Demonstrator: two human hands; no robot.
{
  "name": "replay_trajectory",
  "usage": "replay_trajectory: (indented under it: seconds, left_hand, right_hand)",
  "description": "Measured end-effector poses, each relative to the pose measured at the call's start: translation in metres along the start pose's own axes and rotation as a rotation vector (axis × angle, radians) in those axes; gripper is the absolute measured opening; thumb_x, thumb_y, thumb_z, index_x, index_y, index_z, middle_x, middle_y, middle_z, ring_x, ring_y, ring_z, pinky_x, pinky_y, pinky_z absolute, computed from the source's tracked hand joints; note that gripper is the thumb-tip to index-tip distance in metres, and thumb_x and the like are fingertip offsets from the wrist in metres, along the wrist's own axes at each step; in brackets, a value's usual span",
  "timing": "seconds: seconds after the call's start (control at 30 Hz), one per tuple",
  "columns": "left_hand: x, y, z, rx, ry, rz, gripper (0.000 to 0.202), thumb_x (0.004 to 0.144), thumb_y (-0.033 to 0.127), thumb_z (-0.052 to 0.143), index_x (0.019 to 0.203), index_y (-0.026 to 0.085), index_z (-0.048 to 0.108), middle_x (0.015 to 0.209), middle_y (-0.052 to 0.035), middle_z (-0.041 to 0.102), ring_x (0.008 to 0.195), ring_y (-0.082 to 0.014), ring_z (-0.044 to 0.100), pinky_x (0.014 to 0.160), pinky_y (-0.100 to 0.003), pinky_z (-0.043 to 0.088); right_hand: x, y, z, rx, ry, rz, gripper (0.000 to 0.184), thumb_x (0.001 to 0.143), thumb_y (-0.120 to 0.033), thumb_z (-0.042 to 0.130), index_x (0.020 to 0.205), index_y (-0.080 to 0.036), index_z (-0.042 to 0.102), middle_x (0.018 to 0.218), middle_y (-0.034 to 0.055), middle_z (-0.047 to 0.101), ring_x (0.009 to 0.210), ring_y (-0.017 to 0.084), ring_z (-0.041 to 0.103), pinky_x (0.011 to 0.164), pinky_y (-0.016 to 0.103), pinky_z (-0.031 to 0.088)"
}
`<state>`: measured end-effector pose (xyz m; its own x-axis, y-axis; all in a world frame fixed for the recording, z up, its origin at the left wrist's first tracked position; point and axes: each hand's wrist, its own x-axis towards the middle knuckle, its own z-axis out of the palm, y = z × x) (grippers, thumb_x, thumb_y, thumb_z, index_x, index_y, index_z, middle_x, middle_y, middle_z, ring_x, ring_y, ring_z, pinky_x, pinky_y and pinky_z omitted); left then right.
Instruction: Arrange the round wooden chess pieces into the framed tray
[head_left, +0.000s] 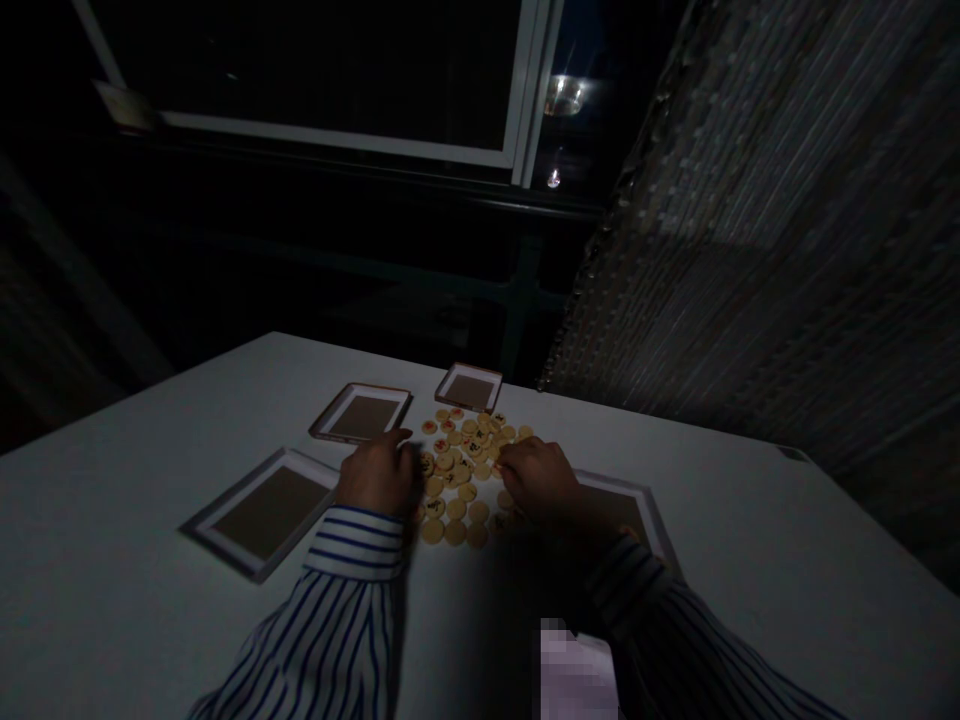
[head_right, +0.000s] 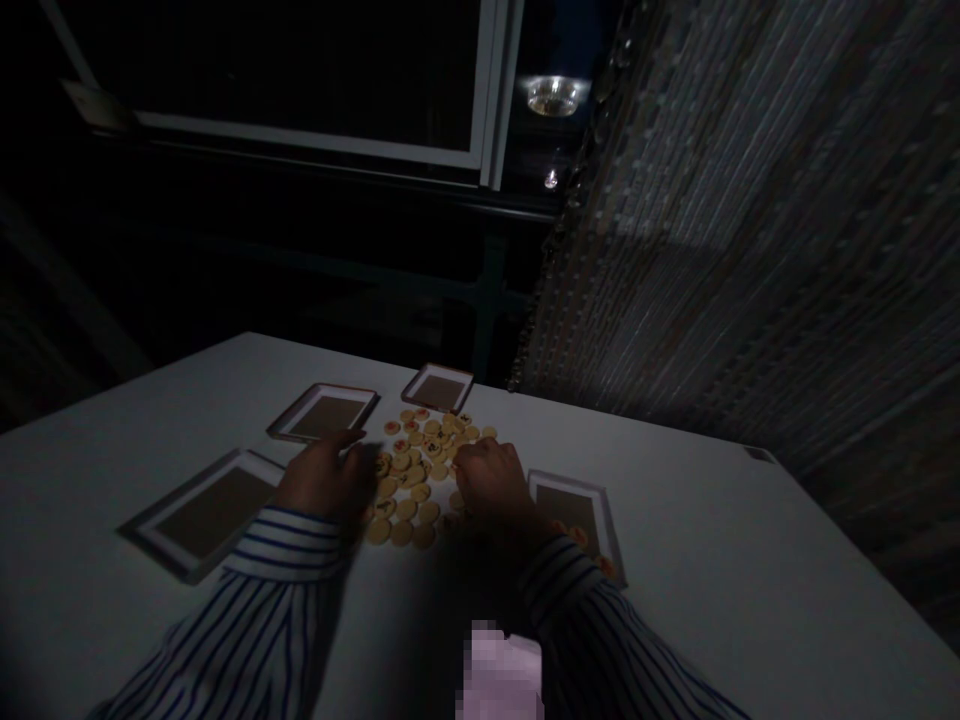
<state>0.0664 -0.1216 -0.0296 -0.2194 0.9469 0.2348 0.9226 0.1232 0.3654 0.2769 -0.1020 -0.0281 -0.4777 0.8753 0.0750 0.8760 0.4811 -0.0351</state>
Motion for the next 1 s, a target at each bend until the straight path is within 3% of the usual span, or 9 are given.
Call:
replay_trajectory:
  seconds: [0.33,0.6,1.0]
  left_hand:
    - [-0.0005,0.0021,0.0012,0.006,-0.004,-0.015,0.035,0.081,0.029,0.038,0.106,0.018,0.060,0.102,-0.0101,0.065,0.096,-0.0242,0.058,0.080,-0.033,0.043]
    - [-0.0014,0.0035,-0.0009,-0.012,-0.011,-0.027,0.034,0.081,0.030,0.039,0.106,0.018,0.059,0.102,-0.0098,0.065,0.095,-0.0232,0.059,0.078,-0.031,0.044]
    - [-0.0025,0.0064,-0.0018,-0.022,-0.015,-0.041,0.035,0.080,0.033,0.040,0.105,0.019,0.060,0.102,-0.0090,0.065,0.097,-0.0241,0.058,0.080,-0.032,0.044]
  right_hand:
    - [-0.0024,0.0019,0.0059,0.038,0.073,0.067,0.026,0.086,-0.032,0.038,0.095,-0.024,0.061,0.096,0.0048,0.061,0.091,0.019,0.047,0.076,0.030,0.030]
    - [-0.0025,0.0025,-0.0003,0.038,0.041,0.092,0.025,0.084,-0.029,0.040,0.097,-0.024,0.061,0.096,0.0035,0.062,0.092,0.017,0.049,0.078,0.029,0.030]
    - [-0.0003,0.0003,0.0027,0.046,0.036,0.102,0.028,0.084,-0.037,0.039,0.094,-0.024,0.061,0.096,0.0042,0.062,0.093,0.019,0.049,0.076,0.030,0.030]
